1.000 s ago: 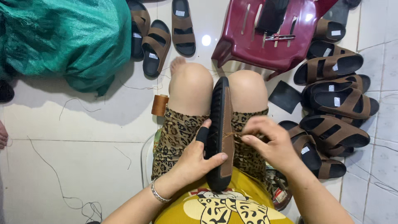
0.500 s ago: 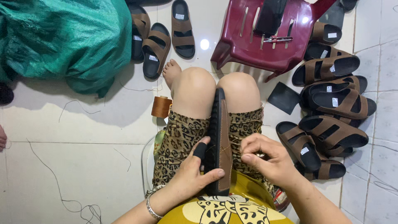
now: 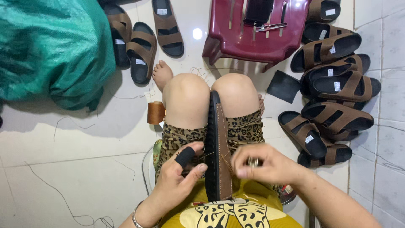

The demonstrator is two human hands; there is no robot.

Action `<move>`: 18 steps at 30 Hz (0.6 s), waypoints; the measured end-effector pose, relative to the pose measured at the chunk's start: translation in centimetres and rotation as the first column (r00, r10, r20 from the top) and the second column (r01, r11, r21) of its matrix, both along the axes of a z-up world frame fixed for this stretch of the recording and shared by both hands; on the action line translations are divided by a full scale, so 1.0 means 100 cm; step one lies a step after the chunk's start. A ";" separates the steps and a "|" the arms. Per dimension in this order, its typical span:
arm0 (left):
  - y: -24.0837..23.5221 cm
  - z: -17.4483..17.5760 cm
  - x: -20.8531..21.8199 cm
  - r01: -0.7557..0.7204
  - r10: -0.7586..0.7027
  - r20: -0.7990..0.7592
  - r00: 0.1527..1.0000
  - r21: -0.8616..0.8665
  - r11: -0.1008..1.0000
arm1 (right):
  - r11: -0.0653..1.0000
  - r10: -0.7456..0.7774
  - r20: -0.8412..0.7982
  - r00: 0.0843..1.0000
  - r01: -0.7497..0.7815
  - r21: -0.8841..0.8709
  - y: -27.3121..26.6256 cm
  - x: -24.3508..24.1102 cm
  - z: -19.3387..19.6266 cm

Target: The person sits on the floor and sews a brown sandal sole using a needle and thread. They repeatedly push the needle through the sole and pull the thread to stitch the sandal while surrounded by other sandals.

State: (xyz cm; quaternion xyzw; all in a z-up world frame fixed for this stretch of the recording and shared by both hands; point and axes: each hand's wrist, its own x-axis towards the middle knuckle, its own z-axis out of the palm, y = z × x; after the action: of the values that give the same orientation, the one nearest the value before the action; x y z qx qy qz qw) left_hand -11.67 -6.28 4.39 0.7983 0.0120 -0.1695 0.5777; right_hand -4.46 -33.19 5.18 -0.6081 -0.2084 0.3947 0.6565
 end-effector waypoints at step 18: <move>0.006 -0.013 -0.001 0.072 -0.051 -0.176 0.983 0.113 0.991 | 0.613 0.433 0.802 0.411 0.518 -0.597 -0.012 -0.023 -0.010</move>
State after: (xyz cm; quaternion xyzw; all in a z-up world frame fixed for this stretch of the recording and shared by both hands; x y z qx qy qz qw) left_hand -11.73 -5.64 3.12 0.8136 0.0474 -0.2550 0.5203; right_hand -6.77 -34.39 4.22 -0.9437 -0.3138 0.0252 0.1021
